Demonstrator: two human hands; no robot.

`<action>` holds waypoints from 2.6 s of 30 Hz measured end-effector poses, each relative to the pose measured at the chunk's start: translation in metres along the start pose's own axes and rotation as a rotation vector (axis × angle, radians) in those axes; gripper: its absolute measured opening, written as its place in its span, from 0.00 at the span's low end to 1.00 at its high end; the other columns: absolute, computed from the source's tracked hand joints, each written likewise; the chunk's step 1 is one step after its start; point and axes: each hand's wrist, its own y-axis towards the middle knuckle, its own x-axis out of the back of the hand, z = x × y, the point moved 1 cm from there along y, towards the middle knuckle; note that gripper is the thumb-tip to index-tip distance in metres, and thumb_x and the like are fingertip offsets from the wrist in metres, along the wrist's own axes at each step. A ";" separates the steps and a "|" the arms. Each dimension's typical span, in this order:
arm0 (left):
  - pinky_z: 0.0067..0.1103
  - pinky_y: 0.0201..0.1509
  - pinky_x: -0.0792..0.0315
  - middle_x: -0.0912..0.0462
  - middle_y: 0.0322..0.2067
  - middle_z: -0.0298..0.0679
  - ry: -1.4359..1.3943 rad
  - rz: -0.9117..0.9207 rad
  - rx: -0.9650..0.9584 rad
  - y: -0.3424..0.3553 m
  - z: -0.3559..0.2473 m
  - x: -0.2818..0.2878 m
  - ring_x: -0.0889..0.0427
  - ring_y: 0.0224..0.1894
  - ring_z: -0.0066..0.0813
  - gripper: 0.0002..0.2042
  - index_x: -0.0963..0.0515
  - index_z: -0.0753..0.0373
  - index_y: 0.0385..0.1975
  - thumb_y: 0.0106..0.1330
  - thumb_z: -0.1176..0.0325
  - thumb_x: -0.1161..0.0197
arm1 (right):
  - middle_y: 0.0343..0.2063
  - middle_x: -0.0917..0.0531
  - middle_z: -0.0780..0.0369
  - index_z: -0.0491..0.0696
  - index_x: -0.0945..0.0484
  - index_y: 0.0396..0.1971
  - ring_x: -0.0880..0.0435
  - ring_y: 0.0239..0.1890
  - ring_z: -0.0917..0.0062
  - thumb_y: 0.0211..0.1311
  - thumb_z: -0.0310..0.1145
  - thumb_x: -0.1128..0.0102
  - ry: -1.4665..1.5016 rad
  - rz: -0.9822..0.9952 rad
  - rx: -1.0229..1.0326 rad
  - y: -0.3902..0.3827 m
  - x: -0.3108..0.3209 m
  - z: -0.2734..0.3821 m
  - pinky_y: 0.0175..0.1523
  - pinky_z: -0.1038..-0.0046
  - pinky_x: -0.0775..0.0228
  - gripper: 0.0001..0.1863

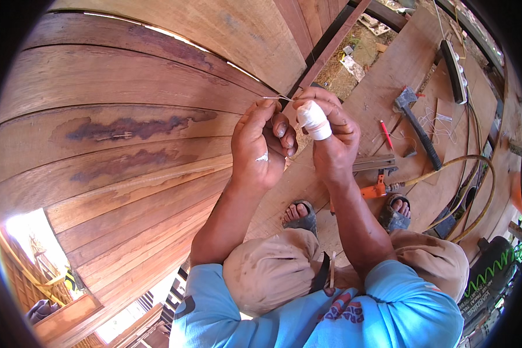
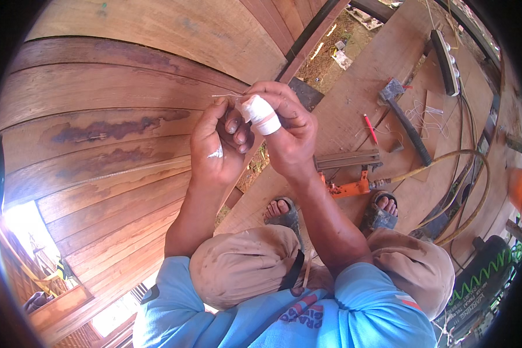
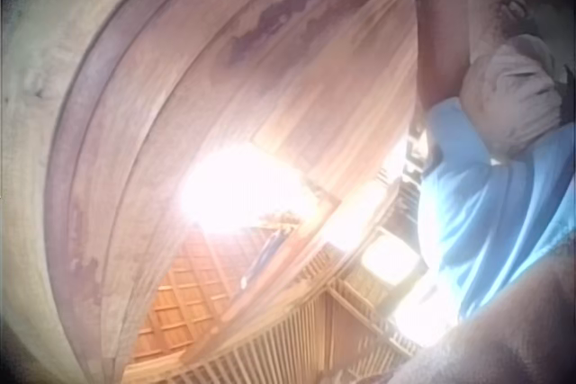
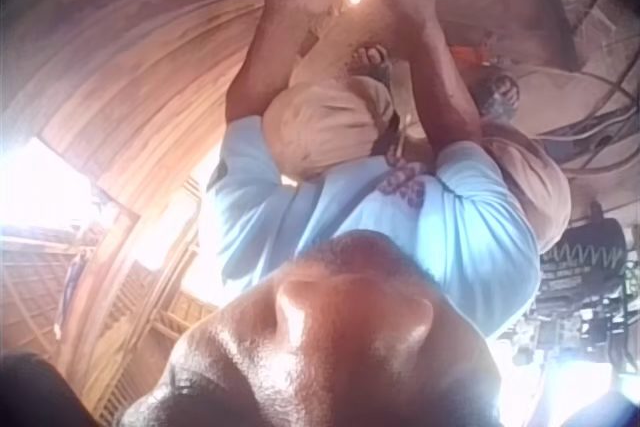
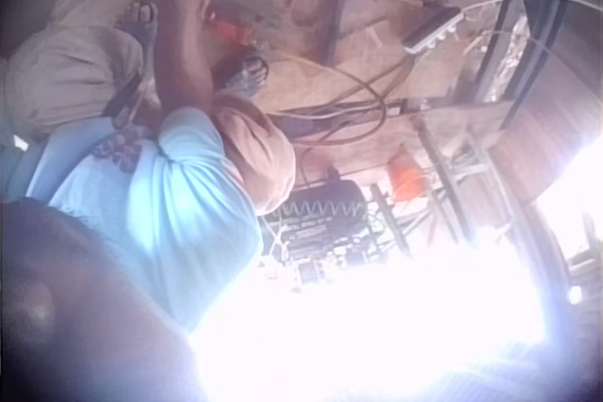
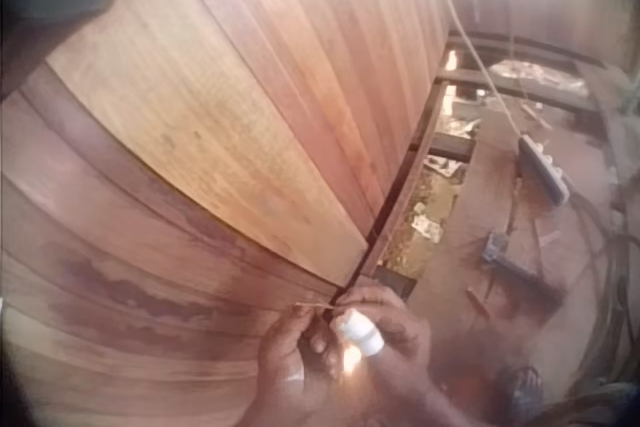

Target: The person installs wooden planks onto a curved ceiling structure. They use a nail gun to secure the planks, a hammer to adjust them, and a pencil to mark measurements. The person also handles a string line for alignment.

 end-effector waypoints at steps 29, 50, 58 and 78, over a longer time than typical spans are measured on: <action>0.12 0.15 0.46 0.29 0.17 0.26 0.335 0.092 -0.170 -0.003 -0.021 0.009 0.37 0.13 0.10 0.06 0.22 0.64 0.32 0.68 0.70 0.33 | 0.45 0.19 0.60 0.41 0.15 0.41 0.20 0.48 0.78 0.64 0.23 0.38 0.101 0.061 -0.084 0.004 0.007 0.000 0.53 0.75 0.29 0.08; 0.10 0.26 0.38 0.22 0.26 0.27 0.692 0.119 -0.378 -0.003 -0.018 0.011 0.31 0.26 0.07 0.07 0.19 0.69 0.37 0.68 0.70 0.33 | 0.52 0.18 0.58 0.42 0.15 0.45 0.20 0.54 0.75 0.65 0.24 0.39 0.005 0.158 -0.087 0.012 0.012 0.004 0.60 0.72 0.30 0.11; 0.10 0.31 0.35 0.21 0.28 0.27 0.677 0.143 -0.320 -0.004 -0.020 0.010 0.29 0.29 0.08 0.08 0.19 0.70 0.38 0.68 0.71 0.32 | 0.53 0.19 0.60 0.43 0.15 0.46 0.21 0.55 0.76 0.67 0.27 0.40 -0.076 0.152 -0.247 0.012 0.026 0.004 0.59 0.72 0.31 0.11; 0.13 0.29 0.35 0.21 0.24 0.28 1.127 0.104 -0.307 0.005 -0.025 0.020 0.28 0.28 0.10 0.08 0.17 0.69 0.36 0.68 0.70 0.33 | 0.47 0.17 0.61 0.41 0.14 0.43 0.19 0.50 0.78 0.68 0.30 0.36 -0.233 0.282 -0.224 0.027 0.025 0.024 0.54 0.75 0.28 0.10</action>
